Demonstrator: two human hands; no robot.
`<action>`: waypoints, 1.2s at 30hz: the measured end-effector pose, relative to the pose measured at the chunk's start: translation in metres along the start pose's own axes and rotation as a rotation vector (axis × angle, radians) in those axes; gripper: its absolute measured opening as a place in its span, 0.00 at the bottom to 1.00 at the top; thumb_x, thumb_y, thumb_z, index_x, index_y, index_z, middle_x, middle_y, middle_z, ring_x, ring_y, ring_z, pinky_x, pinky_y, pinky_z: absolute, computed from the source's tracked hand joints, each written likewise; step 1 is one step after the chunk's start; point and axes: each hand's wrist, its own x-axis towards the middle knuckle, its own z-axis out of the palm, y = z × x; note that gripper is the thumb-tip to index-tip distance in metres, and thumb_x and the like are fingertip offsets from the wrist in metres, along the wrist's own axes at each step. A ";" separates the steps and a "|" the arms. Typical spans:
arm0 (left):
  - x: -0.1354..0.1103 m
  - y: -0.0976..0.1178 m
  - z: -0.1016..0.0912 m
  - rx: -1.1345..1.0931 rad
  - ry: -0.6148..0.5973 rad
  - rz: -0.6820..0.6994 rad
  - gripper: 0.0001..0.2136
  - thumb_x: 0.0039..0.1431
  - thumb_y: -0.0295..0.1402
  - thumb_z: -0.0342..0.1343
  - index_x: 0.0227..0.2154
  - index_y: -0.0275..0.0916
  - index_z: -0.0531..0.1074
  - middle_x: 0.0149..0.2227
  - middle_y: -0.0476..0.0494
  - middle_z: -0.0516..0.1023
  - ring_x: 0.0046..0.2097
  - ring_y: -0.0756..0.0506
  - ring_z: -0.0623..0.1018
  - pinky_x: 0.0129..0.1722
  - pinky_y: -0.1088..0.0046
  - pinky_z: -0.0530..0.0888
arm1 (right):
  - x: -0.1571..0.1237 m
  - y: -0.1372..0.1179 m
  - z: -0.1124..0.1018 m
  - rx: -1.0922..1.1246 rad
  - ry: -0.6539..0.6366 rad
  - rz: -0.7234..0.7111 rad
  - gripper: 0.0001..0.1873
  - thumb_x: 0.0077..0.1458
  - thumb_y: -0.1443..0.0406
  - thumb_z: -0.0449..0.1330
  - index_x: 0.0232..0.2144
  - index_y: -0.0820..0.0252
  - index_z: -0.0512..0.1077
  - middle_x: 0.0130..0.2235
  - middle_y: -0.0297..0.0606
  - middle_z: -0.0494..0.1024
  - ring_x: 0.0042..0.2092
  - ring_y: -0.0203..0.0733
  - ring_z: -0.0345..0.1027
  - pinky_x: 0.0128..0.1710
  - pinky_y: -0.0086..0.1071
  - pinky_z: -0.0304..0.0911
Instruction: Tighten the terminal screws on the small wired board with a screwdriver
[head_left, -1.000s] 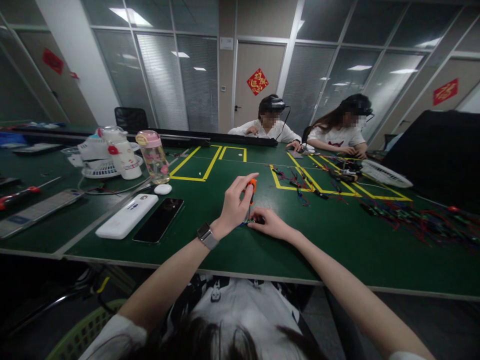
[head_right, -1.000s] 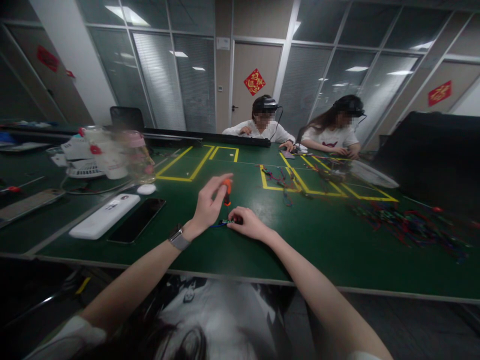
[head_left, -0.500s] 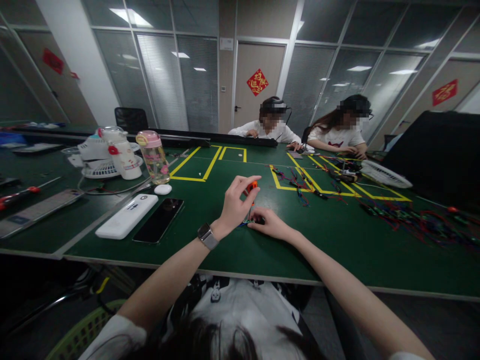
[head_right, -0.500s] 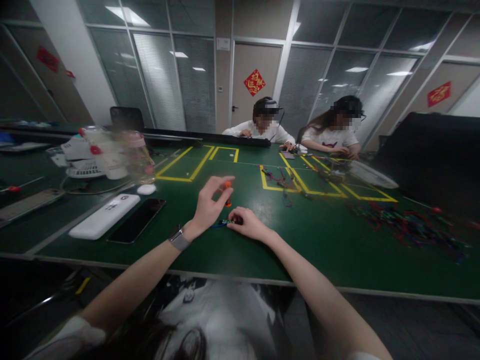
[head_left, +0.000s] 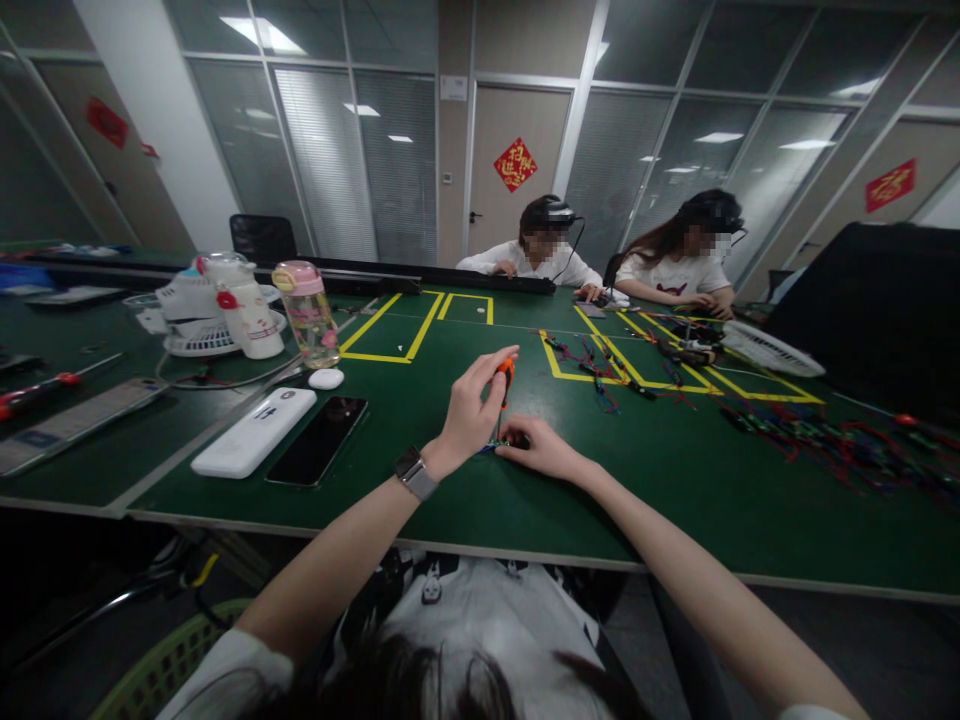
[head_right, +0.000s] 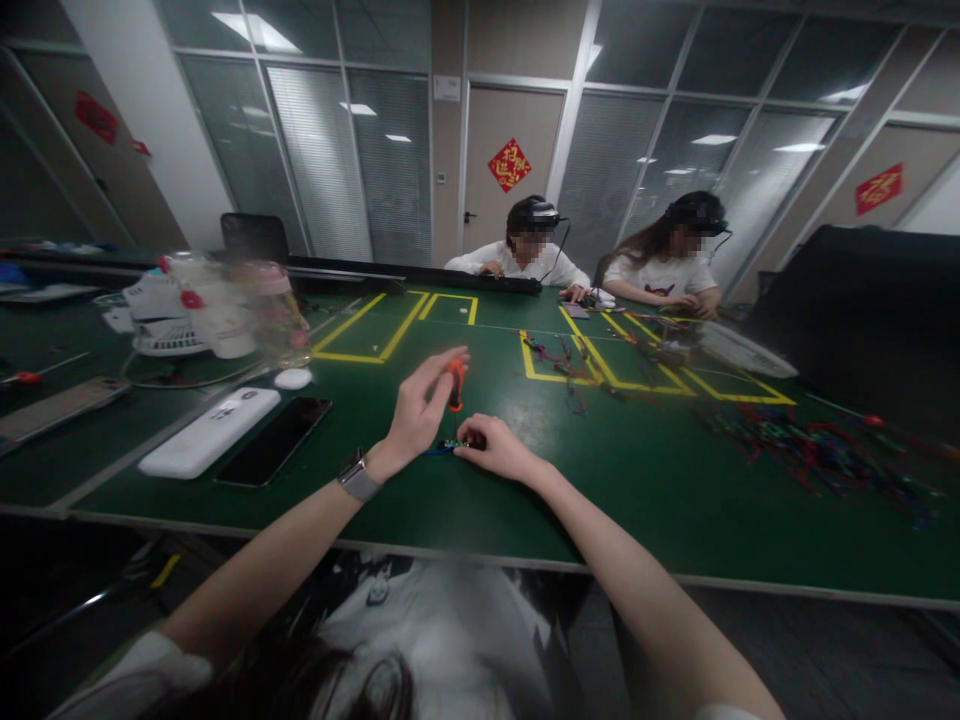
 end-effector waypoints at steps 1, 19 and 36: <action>0.000 0.001 0.000 0.015 0.004 0.003 0.15 0.68 0.28 0.44 0.54 0.42 0.67 0.50 0.42 0.74 0.50 0.46 0.75 0.49 0.68 0.72 | 0.000 0.000 0.000 0.003 -0.003 0.002 0.04 0.52 0.66 0.63 0.30 0.61 0.71 0.28 0.32 0.69 0.29 0.36 0.61 0.31 0.29 0.57; 0.001 0.000 0.002 0.054 0.053 0.035 0.15 0.69 0.27 0.43 0.54 0.41 0.67 0.49 0.42 0.73 0.50 0.46 0.73 0.51 0.68 0.70 | 0.000 0.003 0.002 0.004 0.001 0.013 0.05 0.51 0.66 0.63 0.31 0.61 0.72 0.27 0.31 0.69 0.29 0.35 0.61 0.30 0.29 0.57; 0.000 0.001 0.000 0.093 0.062 0.055 0.15 0.69 0.28 0.42 0.53 0.40 0.69 0.49 0.41 0.73 0.49 0.46 0.74 0.49 0.67 0.71 | 0.000 0.002 0.001 0.007 -0.001 0.016 0.05 0.52 0.66 0.63 0.32 0.61 0.72 0.28 0.32 0.69 0.29 0.36 0.61 0.31 0.29 0.57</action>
